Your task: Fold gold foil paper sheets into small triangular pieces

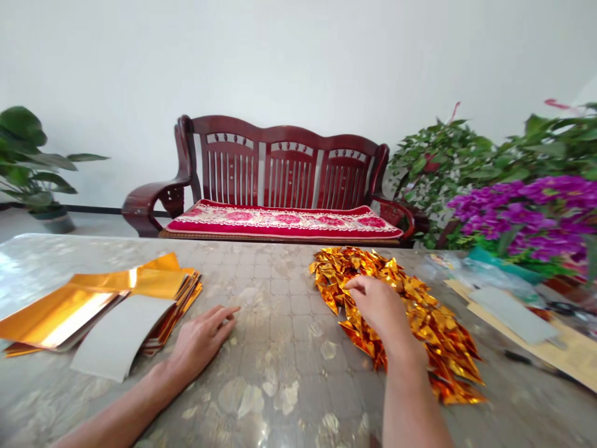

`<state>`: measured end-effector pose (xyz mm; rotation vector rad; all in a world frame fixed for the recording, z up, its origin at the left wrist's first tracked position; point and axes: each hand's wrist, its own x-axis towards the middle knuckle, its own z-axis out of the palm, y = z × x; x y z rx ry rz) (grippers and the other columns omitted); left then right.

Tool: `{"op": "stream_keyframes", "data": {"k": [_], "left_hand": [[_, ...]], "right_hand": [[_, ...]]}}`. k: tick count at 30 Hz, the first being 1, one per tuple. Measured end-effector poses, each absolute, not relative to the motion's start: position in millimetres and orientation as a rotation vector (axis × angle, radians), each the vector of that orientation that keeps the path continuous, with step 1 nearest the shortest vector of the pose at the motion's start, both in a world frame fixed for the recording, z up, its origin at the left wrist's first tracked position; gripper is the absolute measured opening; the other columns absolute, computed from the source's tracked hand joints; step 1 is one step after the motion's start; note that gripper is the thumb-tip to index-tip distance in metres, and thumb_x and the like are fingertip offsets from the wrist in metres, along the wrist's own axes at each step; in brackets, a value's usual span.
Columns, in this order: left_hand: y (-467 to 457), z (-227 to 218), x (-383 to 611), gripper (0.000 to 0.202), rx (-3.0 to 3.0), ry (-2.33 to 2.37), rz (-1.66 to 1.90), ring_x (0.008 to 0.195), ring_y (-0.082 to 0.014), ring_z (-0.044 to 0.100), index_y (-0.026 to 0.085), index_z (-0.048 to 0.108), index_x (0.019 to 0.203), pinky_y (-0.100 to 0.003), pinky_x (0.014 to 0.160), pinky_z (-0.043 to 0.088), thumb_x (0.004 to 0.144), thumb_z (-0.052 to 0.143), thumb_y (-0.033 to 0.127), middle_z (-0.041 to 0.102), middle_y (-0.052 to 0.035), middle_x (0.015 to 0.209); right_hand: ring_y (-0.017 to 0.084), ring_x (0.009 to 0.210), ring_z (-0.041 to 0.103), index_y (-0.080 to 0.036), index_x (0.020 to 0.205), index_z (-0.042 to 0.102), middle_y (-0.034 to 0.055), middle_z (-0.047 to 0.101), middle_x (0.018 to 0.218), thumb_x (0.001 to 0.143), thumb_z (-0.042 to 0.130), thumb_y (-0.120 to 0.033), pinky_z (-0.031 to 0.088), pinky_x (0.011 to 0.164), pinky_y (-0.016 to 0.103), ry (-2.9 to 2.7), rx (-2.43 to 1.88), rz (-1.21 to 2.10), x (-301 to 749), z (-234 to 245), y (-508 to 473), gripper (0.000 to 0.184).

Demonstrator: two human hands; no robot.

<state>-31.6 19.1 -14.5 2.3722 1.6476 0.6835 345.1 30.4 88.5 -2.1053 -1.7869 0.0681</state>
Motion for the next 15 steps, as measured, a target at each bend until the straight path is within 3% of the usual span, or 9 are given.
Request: {"op": "stream_keyframes", "data": {"k": [6, 10, 15], "left_hand": [[13, 20, -30, 0.024, 2.453, 1.526, 0.917, 0.084, -0.0137, 0.067, 0.025, 0.07, 0.091, -0.022, 0.078, 0.046, 0.099, 0.049, 0.032, 0.071, 0.0001, 0.087], [21, 59, -52, 0.017, 2.294, 1.819, 0.941, 0.085, -0.0136, 0.066, 0.025, 0.07, 0.091, -0.023, 0.073, 0.044, 0.094, 0.054, 0.027, 0.072, 0.0013, 0.088], [39, 92, -116, 0.02, 2.028, 2.214, 0.627, 0.093, -0.0201, 0.067, 0.025, 0.072, 0.095, -0.027, 0.073, 0.045, 0.09, 0.053, 0.025, 0.074, -0.001, 0.1]], "right_hand": [[0.02, 0.09, 0.068, -0.026, 0.085, 0.072, 0.0014, 0.074, 0.095, 0.083, 0.049, -0.025, 0.046, 0.079, 0.029, -2.13, -1.715, 0.279, 254, 49, 40, 0.024], [0.02, 0.088, 0.067, -0.026, 0.085, 0.071, 0.0016, 0.073, 0.094, 0.084, 0.046, -0.024, 0.046, 0.075, 0.029, -2.236, -1.554, 0.44, 215, 16, 35, 0.025], [0.022, 0.089, 0.067, -0.025, 0.084, 0.07, 0.0031, 0.073, 0.093, 0.084, 0.047, -0.028, 0.048, 0.079, 0.032, -2.156, -1.446, 0.558, 211, -11, 39, 0.023]]}}
